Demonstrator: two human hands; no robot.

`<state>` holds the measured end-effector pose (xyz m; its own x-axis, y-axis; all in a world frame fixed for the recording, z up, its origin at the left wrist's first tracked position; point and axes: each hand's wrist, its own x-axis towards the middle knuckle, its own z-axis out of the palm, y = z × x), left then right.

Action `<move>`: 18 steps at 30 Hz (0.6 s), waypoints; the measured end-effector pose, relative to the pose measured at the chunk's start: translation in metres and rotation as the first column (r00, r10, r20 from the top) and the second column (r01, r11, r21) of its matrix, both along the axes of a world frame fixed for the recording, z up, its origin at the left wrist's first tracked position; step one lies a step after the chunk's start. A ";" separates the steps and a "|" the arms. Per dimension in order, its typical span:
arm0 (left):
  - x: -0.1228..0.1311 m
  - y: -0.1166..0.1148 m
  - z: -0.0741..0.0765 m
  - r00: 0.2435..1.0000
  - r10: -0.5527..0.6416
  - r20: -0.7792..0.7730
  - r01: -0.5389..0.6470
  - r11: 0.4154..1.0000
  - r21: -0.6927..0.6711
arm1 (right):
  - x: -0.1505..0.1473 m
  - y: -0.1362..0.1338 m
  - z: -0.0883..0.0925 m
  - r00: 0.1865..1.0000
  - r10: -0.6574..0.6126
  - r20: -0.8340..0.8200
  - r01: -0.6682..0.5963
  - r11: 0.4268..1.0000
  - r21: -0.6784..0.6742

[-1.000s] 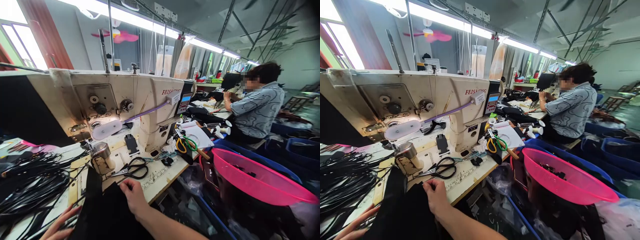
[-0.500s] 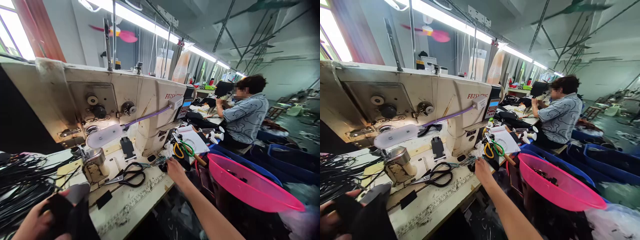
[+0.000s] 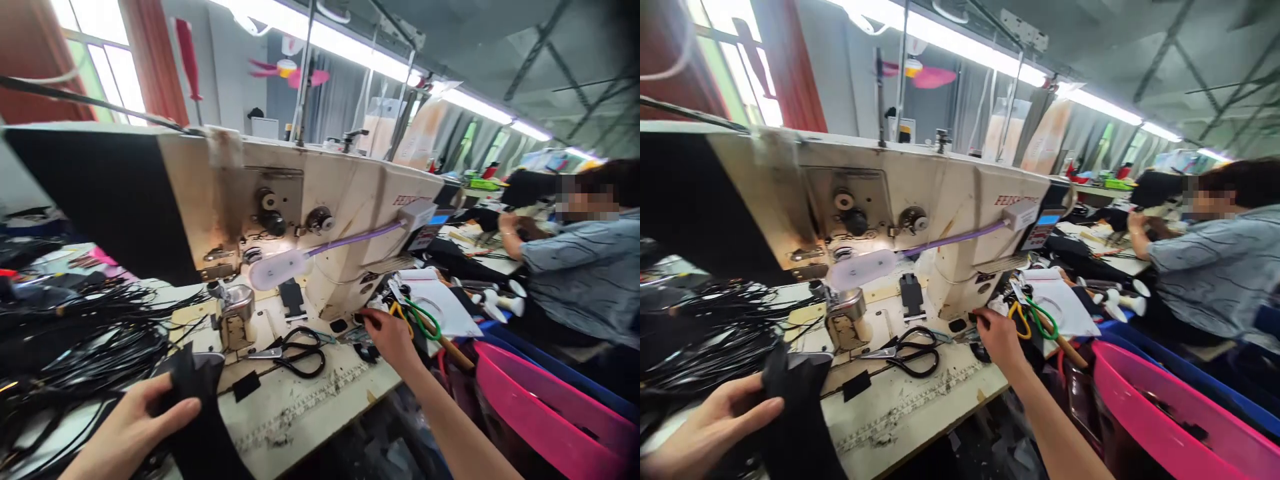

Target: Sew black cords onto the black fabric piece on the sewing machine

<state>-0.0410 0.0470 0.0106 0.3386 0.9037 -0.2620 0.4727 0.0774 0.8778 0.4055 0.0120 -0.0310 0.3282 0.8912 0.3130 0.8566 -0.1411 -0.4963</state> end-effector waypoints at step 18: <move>0.024 -0.014 -0.010 0.964 -0.043 -0.264 0.138 0.926 0.350 | -0.226 0.040 0.053 0.434 0.810 -0.395 -0.901 0.392 -0.187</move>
<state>-0.0168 0.0335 0.0001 0.3907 0.9205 -0.0081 0.6675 -0.2772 0.6910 0.1790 0.0524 0.0222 -0.6593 0.7517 -0.0145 0.4972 0.4214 -0.7585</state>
